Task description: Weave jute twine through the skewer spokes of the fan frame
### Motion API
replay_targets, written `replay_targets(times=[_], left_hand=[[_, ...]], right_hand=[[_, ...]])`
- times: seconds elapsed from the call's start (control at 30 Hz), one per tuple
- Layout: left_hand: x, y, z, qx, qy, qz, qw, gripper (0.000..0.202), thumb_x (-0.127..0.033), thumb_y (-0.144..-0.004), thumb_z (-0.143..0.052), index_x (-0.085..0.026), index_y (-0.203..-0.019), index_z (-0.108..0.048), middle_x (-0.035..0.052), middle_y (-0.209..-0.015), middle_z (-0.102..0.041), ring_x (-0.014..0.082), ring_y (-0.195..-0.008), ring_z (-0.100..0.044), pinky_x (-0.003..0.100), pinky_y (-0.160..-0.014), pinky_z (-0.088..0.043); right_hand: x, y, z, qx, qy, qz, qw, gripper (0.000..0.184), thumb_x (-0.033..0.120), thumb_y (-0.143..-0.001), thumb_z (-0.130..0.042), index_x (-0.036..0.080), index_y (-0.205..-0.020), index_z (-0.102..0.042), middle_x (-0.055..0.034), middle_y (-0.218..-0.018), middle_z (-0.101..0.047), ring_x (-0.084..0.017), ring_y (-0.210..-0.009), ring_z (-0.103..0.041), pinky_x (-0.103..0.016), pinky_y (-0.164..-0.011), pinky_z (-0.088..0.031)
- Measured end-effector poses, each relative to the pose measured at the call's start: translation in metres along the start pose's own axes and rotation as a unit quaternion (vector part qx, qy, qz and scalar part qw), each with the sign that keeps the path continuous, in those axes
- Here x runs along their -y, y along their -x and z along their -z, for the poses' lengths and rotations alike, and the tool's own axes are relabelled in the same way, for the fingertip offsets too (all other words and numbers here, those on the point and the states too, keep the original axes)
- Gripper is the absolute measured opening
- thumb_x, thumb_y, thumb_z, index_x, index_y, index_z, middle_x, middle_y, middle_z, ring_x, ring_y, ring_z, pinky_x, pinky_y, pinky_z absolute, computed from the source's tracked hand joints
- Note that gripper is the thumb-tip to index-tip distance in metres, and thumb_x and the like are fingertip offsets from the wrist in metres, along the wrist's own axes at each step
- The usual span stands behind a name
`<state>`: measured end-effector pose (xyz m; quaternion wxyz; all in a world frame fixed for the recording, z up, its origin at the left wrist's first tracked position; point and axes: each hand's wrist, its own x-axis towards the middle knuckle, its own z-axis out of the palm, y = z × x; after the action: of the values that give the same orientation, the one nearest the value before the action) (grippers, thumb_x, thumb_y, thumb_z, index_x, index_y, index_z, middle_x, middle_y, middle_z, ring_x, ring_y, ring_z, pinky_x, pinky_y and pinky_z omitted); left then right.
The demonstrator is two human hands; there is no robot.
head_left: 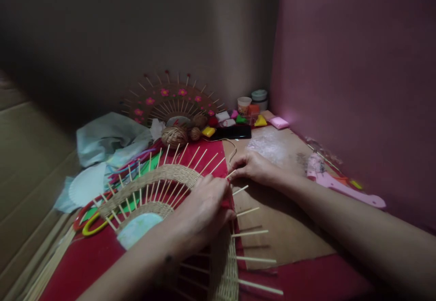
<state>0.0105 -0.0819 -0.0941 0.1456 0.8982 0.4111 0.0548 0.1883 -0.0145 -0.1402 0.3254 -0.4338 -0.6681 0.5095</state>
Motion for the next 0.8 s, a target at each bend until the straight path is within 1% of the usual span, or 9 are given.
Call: replay_targets(times=[0.1,0.17,0.3,0.4,0.53,0.6,0.67,0.73,0.8], left_hand=[[-0.001,0.003,0.007,0.015,0.017,0.007,1.000,0.009,-0.026,-0.082,-0.049,-0.018,-0.085,-0.048,0.0036,-0.085,-0.054,0.0171,-0.077,-0.044,0.031,-0.066,-0.036],[0.001,0.004,0.012,0.019,0.024,0.004,1.000,0.010,-0.028,-0.084,-0.045,-0.019,-0.086,-0.049,0.0033,-0.085,-0.055,0.0162,-0.075,-0.046,0.030,-0.066,-0.037],[0.014,0.000,0.019,-0.040,-0.003,0.040,0.998,0.011,-0.026,-0.085,-0.044,-0.018,-0.085,-0.052,0.0036,-0.084,-0.058,0.0168,-0.076,-0.048,0.031,-0.069,-0.038],[0.031,-0.008,0.014,-0.060,-0.041,0.059,0.996,0.013,-0.026,-0.083,-0.047,-0.017,-0.088,-0.054,0.0056,-0.087,-0.059,0.0194,-0.080,-0.049,0.034,-0.072,-0.040],[0.051,-0.017,0.001,-0.113,-0.124,0.065,0.984,0.023,-0.027,-0.081,-0.049,-0.013,-0.099,-0.055,0.0109,-0.098,-0.056,0.0238,-0.091,-0.046,0.039,-0.080,-0.038],[0.057,-0.020,-0.003,-0.108,-0.136,0.068,0.982,0.025,-0.028,-0.081,-0.049,-0.014,-0.100,-0.057,0.0107,-0.099,-0.055,0.0238,-0.091,-0.046,0.039,-0.081,-0.038],[0.059,-0.021,-0.004,-0.084,-0.119,0.072,0.987,0.023,-0.031,-0.082,-0.049,-0.016,-0.095,-0.061,0.0087,-0.094,-0.055,0.0224,-0.087,-0.047,0.037,-0.079,-0.038],[0.058,-0.022,-0.003,-0.071,-0.098,0.078,0.990,0.025,-0.033,-0.083,-0.046,-0.018,-0.090,-0.065,0.0073,-0.089,-0.054,0.0214,-0.084,-0.047,0.036,-0.076,-0.038],[0.056,-0.023,-0.001,-0.071,-0.087,0.089,0.990,0.029,-0.035,-0.084,-0.044,-0.019,-0.089,-0.067,0.0069,-0.084,-0.055,0.0213,-0.082,-0.047,0.035,-0.075,-0.038]], right_hand=[[-0.005,0.002,0.001,0.038,0.062,0.042,0.996,0.012,0.008,-0.064,-0.065,0.016,-0.070,-0.071,-0.0009,-0.067,-0.066,-0.012,-0.062,-0.056,-0.025,-0.061,-0.041],[-0.008,0.001,0.000,0.044,0.095,0.062,0.993,0.013,0.009,-0.066,-0.065,0.017,-0.074,-0.071,-0.0019,-0.071,-0.067,-0.013,-0.064,-0.057,-0.025,-0.063,-0.042],[-0.014,-0.002,-0.003,0.025,0.169,0.109,0.979,0.009,0.011,-0.067,-0.067,0.016,-0.072,-0.071,-0.0033,-0.070,-0.066,-0.013,-0.066,-0.057,-0.025,-0.063,-0.042],[-0.017,-0.004,-0.004,0.011,0.191,0.123,0.974,0.007,0.012,-0.067,-0.068,0.017,-0.070,-0.071,-0.0032,-0.070,-0.066,-0.013,-0.067,-0.057,-0.025,-0.063,-0.041],[-0.019,-0.004,-0.004,0.010,0.207,0.117,0.971,0.010,0.009,-0.069,-0.065,0.018,-0.072,-0.070,-0.0024,-0.070,-0.066,-0.013,-0.066,-0.056,-0.024,-0.063,-0.041],[-0.018,-0.004,-0.004,0.009,0.211,0.118,0.970,0.012,0.008,-0.070,-0.063,0.017,-0.072,-0.070,-0.0026,-0.071,-0.066,-0.013,-0.067,-0.056,-0.025,-0.064,-0.041],[-0.015,-0.003,-0.004,0.012,0.206,0.117,0.971,0.012,0.008,-0.070,-0.063,0.017,-0.072,-0.070,-0.0023,-0.071,-0.066,-0.013,-0.067,-0.056,-0.025,-0.063,-0.041],[-0.012,-0.001,-0.003,0.022,0.190,0.110,0.975,0.009,0.010,-0.069,-0.064,0.017,-0.071,-0.070,-0.0017,-0.070,-0.065,-0.013,-0.066,-0.056,-0.025,-0.062,-0.041],[-0.008,0.000,-0.003,0.028,0.172,0.101,0.980,0.006,0.012,-0.069,-0.065,0.017,-0.070,-0.069,-0.0014,-0.068,-0.065,-0.013,-0.065,-0.056,-0.024,-0.062,-0.041]])
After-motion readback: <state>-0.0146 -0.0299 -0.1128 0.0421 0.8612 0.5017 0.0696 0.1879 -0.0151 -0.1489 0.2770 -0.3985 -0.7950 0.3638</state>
